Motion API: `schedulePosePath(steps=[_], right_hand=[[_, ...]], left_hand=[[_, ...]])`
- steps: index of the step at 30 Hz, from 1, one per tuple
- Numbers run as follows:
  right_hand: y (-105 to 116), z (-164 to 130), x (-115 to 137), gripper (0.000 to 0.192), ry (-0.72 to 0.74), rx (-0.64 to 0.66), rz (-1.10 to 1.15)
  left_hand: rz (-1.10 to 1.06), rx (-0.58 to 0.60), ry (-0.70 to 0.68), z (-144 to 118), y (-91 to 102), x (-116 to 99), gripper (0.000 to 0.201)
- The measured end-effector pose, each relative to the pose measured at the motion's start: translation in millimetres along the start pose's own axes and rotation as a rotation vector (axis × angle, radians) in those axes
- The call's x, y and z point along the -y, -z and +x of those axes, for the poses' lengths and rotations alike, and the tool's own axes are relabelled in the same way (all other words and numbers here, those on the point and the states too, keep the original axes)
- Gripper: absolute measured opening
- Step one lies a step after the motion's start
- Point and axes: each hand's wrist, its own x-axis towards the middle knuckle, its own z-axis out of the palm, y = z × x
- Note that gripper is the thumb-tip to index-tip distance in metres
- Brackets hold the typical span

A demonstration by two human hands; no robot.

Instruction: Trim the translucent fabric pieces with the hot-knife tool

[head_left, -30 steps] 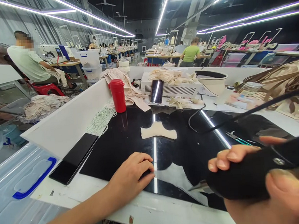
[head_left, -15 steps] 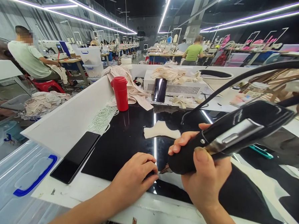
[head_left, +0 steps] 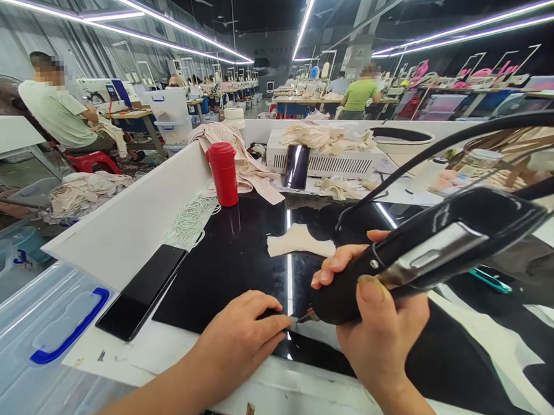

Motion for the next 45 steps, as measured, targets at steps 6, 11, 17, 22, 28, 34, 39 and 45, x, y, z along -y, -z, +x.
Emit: schedulePosePath(steps=[6, 11, 17, 22, 28, 34, 39, 45], right_hand=[[0, 1, 1, 0.040, 0.005, -0.005, 0.015], [-6, 3, -1, 0.040, 0.010, -0.006, 0.044], [-9, 2, -5, 0.039, 0.006, 0.005, 0.038], [-9, 1, -7, 0.034, 0.022, 0.028, 0.030], [-10, 0, -2, 0.037, -0.007, 0.037, 0.061], [-8, -5, 1, 0.036, -0.002, 0.083, 0.090], [-10, -8, -2, 0.033, 0.000, 0.085, 0.064], [-7, -6, 4, 0.037, -0.043, 0.080, 0.062]], left_hand=[[0.125, -0.094, -0.113, -1, -2.3, -2, 0.020], [0.132, -0.129, -0.137, 0, -4.5, -1, 0.020], [0.137, -0.138, -0.137, -2, -6.5, 0, 0.021], [0.111, -0.133, -0.133, -2, -6.2, 2, 0.021], [-0.093, -0.099, -0.029, -3, -4.6, 4, 0.020], [-0.170, -0.080, 0.041, -4, -6.8, 6, 0.018], [-0.182, -0.076, 0.044, -2, -7.6, 7, 0.018], [-0.113, -0.078, -0.010, -2, -5.0, 5, 0.023]])
